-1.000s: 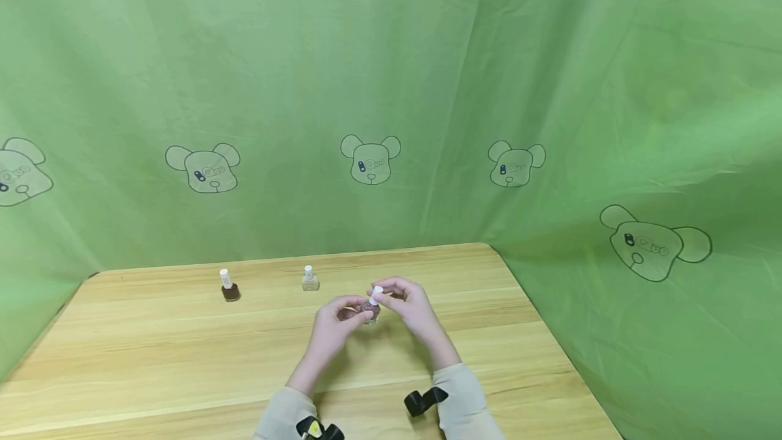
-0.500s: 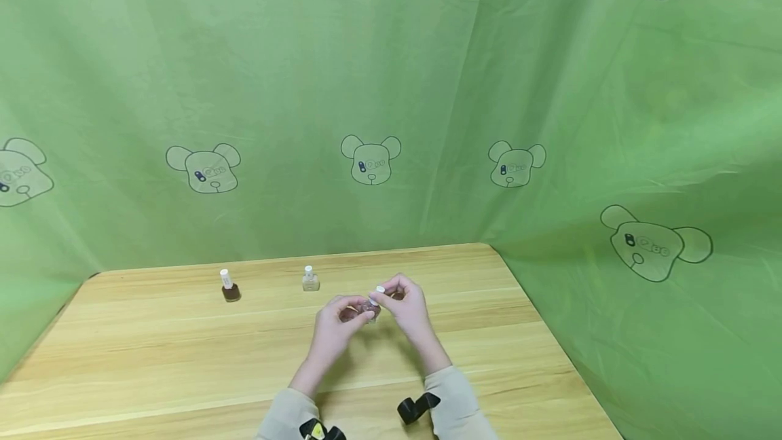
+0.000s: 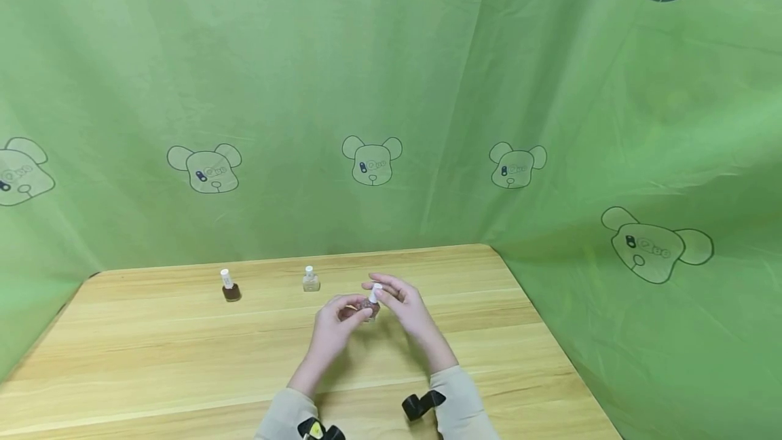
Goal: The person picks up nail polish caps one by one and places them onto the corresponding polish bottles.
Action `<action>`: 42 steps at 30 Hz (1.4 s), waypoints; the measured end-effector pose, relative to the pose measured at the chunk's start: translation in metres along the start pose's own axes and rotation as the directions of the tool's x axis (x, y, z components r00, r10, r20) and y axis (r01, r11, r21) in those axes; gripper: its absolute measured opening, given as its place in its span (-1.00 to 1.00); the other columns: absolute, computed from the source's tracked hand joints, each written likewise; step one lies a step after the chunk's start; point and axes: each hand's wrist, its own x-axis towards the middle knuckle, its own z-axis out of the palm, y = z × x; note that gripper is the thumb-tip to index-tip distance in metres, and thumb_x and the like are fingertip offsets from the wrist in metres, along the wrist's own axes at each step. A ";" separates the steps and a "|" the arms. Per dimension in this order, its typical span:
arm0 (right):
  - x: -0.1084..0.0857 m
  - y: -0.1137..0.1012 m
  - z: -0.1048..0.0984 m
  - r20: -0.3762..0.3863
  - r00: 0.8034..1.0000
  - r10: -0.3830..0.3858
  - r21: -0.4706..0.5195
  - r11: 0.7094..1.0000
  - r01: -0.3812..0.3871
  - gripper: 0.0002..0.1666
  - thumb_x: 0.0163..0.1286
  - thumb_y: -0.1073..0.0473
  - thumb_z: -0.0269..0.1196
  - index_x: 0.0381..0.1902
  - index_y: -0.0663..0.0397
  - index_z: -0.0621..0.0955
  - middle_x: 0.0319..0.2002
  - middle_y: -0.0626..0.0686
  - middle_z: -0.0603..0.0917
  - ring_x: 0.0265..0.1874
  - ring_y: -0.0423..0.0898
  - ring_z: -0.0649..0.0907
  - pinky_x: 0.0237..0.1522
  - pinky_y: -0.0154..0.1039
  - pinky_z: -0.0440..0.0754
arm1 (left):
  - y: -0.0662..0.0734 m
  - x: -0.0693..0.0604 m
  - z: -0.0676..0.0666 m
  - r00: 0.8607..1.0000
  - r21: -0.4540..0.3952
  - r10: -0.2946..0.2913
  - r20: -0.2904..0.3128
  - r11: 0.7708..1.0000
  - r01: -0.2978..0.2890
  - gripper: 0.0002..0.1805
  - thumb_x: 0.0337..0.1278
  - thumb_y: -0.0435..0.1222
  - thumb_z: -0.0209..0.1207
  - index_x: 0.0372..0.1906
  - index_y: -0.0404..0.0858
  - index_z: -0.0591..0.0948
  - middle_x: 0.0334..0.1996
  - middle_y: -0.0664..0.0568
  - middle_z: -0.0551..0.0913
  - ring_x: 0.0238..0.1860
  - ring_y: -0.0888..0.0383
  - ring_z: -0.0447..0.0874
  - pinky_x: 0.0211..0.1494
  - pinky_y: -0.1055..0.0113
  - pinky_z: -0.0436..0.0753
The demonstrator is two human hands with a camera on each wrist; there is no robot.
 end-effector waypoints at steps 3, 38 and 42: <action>-0.001 -0.001 -0.004 0.060 0.998 -0.016 0.001 1.000 0.016 -0.51 0.49 0.16 0.07 0.30 0.26 0.42 0.16 0.33 0.58 0.11 -0.31 0.62 0.39 0.12 0.31 | -0.001 0.000 -0.001 1.000 -0.020 -0.016 0.027 1.000 0.016 -0.70 0.03 -0.24 0.38 -0.12 -0.31 0.71 -0.20 -0.14 0.68 -0.31 0.23 0.60 -0.22 0.55 0.61; 0.004 0.003 0.004 -0.213 0.968 0.133 0.049 0.991 -0.126 -0.63 0.42 0.08 0.18 0.02 0.25 0.57 -0.21 0.00 0.77 -0.15 -0.24 0.62 0.03 -0.13 0.50 | 0.001 -0.003 0.004 0.999 0.066 0.028 -0.027 0.997 -0.027 -0.73 0.04 -0.23 0.38 -0.16 -0.26 0.70 -0.27 -0.06 0.66 -0.39 0.33 0.52 -0.29 0.54 0.60; 0.002 0.003 -0.003 -0.067 0.993 0.097 0.024 0.995 -0.096 -0.52 0.47 0.03 0.10 0.23 0.17 0.49 0.05 0.19 0.69 0.03 -0.28 0.62 0.29 0.10 0.37 | 0.003 -0.003 0.003 1.000 0.034 0.003 -0.023 0.999 -0.002 -0.71 0.06 -0.21 0.36 -0.13 -0.27 0.70 -0.25 -0.08 0.68 -0.38 0.31 0.53 -0.33 0.54 0.58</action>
